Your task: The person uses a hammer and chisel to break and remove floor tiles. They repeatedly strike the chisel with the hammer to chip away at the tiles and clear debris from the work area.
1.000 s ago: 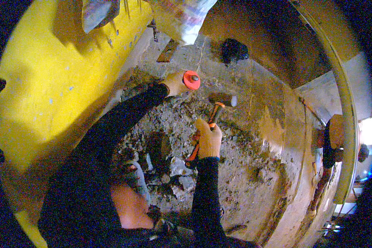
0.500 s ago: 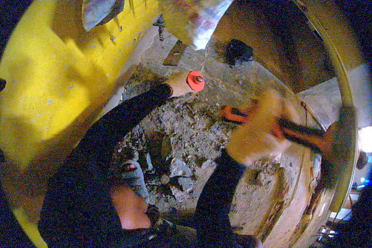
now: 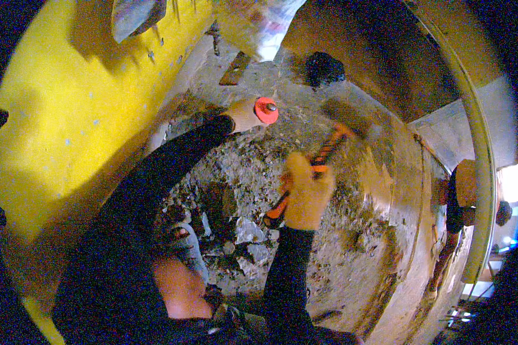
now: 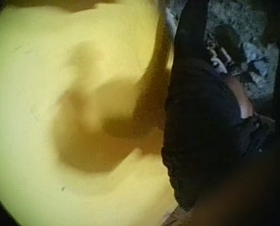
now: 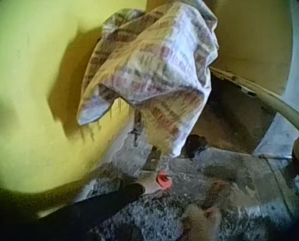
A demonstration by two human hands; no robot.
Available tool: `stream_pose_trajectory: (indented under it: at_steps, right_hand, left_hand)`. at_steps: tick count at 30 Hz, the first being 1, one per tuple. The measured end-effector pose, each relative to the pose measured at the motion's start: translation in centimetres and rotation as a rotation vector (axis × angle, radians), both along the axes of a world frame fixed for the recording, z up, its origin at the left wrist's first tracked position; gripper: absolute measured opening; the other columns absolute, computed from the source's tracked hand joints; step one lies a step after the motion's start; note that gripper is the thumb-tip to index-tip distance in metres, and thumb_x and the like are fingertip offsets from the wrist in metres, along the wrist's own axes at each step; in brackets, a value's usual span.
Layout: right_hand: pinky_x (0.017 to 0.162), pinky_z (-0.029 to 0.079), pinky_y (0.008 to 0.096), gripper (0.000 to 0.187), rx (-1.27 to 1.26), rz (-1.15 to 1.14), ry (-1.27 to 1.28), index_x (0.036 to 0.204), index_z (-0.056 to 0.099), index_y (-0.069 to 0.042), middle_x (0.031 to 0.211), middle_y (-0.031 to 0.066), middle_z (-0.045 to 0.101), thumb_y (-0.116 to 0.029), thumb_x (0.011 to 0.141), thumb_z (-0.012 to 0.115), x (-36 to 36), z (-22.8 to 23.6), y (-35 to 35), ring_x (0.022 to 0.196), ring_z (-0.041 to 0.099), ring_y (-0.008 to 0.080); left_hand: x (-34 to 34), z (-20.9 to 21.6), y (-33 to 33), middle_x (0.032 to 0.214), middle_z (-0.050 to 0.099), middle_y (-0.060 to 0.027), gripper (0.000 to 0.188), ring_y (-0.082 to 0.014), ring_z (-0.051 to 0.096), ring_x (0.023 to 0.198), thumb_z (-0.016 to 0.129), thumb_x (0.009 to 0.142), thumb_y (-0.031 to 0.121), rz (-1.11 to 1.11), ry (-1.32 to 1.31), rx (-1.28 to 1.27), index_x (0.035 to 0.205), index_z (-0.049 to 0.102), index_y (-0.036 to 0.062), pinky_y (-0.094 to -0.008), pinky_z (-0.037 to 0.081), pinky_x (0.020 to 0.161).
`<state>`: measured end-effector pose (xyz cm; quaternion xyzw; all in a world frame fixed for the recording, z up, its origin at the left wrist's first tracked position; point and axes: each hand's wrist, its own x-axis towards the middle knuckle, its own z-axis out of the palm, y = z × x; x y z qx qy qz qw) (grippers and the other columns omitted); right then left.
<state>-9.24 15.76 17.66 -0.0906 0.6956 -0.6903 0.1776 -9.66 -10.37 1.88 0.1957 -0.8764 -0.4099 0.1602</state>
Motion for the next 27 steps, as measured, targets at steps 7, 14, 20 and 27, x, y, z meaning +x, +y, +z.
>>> stream_pose_trajectory:
  at_steps: [7,14,20,27]
  right_hand:
    - [0.048,0.044,0.0275,0.015,-0.293,-0.322,0.574,0.089,0.063,-0.006,0.071,0.0044,0.062,-0.016,0.088,0.075,-1.3,11.4,-0.7,0.053,0.055,0.0132]
    - [0.051,0.048,0.0330,0.023,0.570,0.000,0.812,0.086,0.061,-0.007,0.070,0.0065,0.061,-0.020,0.083,0.080,-2.3,-4.1,-5.0,0.056,0.058,0.0172]
    - [0.045,0.041,0.0304,0.024,0.404,0.385,-0.055,0.083,0.056,-0.009,0.063,0.0002,0.054,-0.020,0.087,0.076,-1.7,-9.2,-0.9,0.049,0.052,0.0109]
    - [0.044,0.041,0.0288,0.021,0.128,0.081,-0.040,0.094,0.060,-0.007,0.066,0.0014,0.059,-0.017,0.088,0.078,0.1,1.3,0.7,0.049,0.052,0.0122]
  left_hand:
    - [0.0,1.1,0.5,0.097,0.076,-0.0125,0.039,-0.0299,0.072,0.090,0.079,0.085,0.039,-0.039,0.037,-0.012,0.109,0.072,0.0093,-0.0423,0.055,0.084]
    - [-0.4,-0.4,0.0,0.098,0.076,-0.0133,0.036,-0.0302,0.072,0.090,0.074,0.089,0.039,-0.068,0.017,0.033,0.111,0.072,0.0104,-0.0423,0.055,0.085]
    - [-0.9,-2.5,0.2,0.090,0.074,-0.0125,0.029,-0.0245,0.069,0.083,0.074,0.088,0.033,-0.103,0.205,-0.045,0.105,0.071,0.0100,-0.0386,0.053,0.081]
    - [-0.3,-0.3,0.3,0.093,0.076,-0.0129,0.037,-0.0271,0.072,0.086,0.079,0.085,0.037,-0.032,0.072,0.043,0.106,0.072,0.0082,-0.0421,0.055,0.081]
